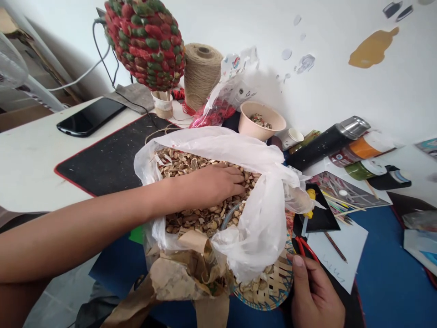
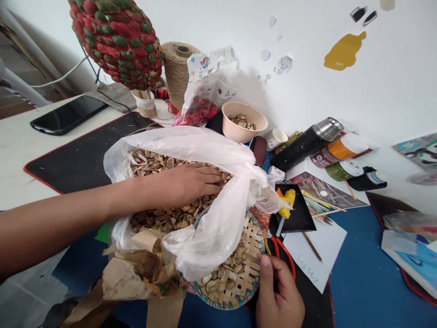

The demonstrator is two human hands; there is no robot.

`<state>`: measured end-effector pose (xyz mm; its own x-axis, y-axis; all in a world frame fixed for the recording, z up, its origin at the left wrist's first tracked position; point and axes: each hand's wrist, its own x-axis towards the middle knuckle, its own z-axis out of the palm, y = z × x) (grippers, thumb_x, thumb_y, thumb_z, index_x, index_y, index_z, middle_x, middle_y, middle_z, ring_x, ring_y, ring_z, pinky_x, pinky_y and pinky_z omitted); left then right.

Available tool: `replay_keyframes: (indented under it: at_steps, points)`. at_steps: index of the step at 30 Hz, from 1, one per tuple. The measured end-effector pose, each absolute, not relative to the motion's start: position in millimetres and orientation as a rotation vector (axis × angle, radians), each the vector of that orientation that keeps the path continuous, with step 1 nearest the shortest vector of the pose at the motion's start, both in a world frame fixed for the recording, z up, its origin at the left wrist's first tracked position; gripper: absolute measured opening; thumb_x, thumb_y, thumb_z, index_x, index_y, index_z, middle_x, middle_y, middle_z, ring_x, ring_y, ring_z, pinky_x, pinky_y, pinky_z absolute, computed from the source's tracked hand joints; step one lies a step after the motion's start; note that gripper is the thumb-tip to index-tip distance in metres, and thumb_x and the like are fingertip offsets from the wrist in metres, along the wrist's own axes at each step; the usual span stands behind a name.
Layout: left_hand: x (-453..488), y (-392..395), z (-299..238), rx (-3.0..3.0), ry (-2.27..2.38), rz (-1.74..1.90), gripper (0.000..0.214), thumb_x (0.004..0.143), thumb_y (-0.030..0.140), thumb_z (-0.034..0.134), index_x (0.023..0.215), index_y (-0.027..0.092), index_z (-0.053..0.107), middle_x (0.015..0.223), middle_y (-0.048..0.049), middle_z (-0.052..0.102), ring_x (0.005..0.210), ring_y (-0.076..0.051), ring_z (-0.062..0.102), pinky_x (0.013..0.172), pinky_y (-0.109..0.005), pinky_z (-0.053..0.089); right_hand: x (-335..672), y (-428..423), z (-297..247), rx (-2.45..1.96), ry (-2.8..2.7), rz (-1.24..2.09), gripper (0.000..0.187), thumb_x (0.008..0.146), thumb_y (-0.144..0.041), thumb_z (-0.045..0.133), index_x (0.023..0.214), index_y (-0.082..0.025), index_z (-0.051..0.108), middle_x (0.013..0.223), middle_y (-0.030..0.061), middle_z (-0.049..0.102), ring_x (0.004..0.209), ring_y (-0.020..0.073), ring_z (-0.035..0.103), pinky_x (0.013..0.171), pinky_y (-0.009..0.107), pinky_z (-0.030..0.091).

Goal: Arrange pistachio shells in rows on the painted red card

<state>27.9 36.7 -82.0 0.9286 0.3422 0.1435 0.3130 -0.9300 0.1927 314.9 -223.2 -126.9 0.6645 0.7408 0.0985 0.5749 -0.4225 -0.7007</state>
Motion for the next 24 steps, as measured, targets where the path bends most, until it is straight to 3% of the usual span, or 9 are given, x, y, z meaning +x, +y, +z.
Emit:
replay_keyframes:
  at_steps: [2, 4, 10, 13, 16, 19, 21, 24]
  points:
    - [19, 38, -81, 2.948, 0.619, 0.272, 0.030, 0.110, 0.009, 0.070, 0.129, 0.023, 0.088, 0.154, -0.0128, 0.085, 0.154, -0.031, 0.073, 0.133, -0.044, 0.056, 306, -222, -123, -2.138, -1.025, 0.282, 0.084, 0.091, -0.105, 0.076, 0.098, -0.023, 0.092, 0.100, 0.0097, 0.095, 0.089, 0.0318, 0.087, 0.076, 0.033, 0.065]
    - [4, 38, -77, 2.960, 0.682, 0.285, 0.024, 0.109, 0.008, 0.069, 0.116, 0.022, 0.088, 0.142, -0.0137, 0.087, 0.142, -0.032, 0.078, 0.127, -0.044, 0.059, 295, -220, -119, -2.147, -0.973, 0.238, 0.082, 0.098, -0.102, 0.071, 0.102, -0.023, 0.091, 0.104, 0.0088, 0.094, 0.096, 0.0320, 0.086, 0.087, 0.035, 0.065]
    - [-45, 25, -65, 2.815, 0.814, 0.420, 0.026, 0.114, 0.017, 0.065, 0.117, 0.026, 0.089, 0.128, -0.0091, 0.089, 0.118, -0.028, 0.084, 0.112, -0.042, 0.066, 287, -219, -115, -2.163, -0.950, 0.259, 0.086, 0.097, -0.107, 0.067, 0.101, -0.024, 0.090, 0.104, 0.0077, 0.093, 0.099, 0.0321, 0.085, 0.091, 0.035, 0.063]
    - [-50, 12, -65, 2.772, 0.835, 0.505, 0.027, 0.118, 0.022, 0.064, 0.123, 0.027, 0.090, 0.131, -0.0093, 0.090, 0.118, -0.029, 0.085, 0.112, -0.045, 0.068, 304, -222, -123, -2.166, -0.973, 0.280, 0.084, 0.095, -0.105, 0.072, 0.102, -0.023, 0.092, 0.104, 0.0092, 0.094, 0.097, 0.0328, 0.087, 0.087, 0.035, 0.065]
    - [-38, 0, -70, 2.797, 0.597, 0.513, 0.025, 0.118, 0.020, 0.068, 0.130, 0.025, 0.089, 0.147, -0.0121, 0.088, 0.134, -0.031, 0.084, 0.120, -0.046, 0.067, 312, -224, -129, -2.160, -1.003, 0.326, 0.085, 0.088, -0.106, 0.079, 0.102, -0.023, 0.093, 0.104, 0.0101, 0.095, 0.093, 0.0334, 0.088, 0.080, 0.035, 0.065]
    - [-22, -6, -78, 2.825, 0.403, 0.429, 0.031, 0.118, 0.018, 0.071, 0.144, 0.022, 0.086, 0.162, -0.0140, 0.083, 0.155, -0.033, 0.075, 0.133, -0.048, 0.058, 304, -223, -126, -2.183, -0.949, 0.235, 0.083, 0.098, -0.104, 0.069, 0.105, -0.024, 0.091, 0.107, 0.0094, 0.094, 0.101, 0.0331, 0.087, 0.089, 0.035, 0.065]
    - [-17, -6, -80, 2.812, 0.393, 0.404, 0.029, 0.117, 0.019, 0.072, 0.142, 0.024, 0.087, 0.158, -0.0126, 0.085, 0.156, -0.033, 0.075, 0.133, -0.047, 0.057, 295, -221, -122, -2.162, -0.964, 0.236, 0.083, 0.098, -0.104, 0.069, 0.102, -0.024, 0.090, 0.105, 0.0094, 0.094, 0.098, 0.0325, 0.086, 0.087, 0.035, 0.065]
    - [-23, -3, -75, 2.757, 0.442, 0.372, 0.020, 0.117, 0.017, 0.071, 0.116, 0.027, 0.088, 0.131, -0.0099, 0.093, 0.132, -0.030, 0.084, 0.119, -0.043, 0.063, 287, -219, -116, -2.143, -0.973, 0.252, 0.084, 0.095, -0.106, 0.070, 0.098, -0.024, 0.089, 0.100, 0.0088, 0.093, 0.094, 0.0316, 0.085, 0.086, 0.034, 0.065]
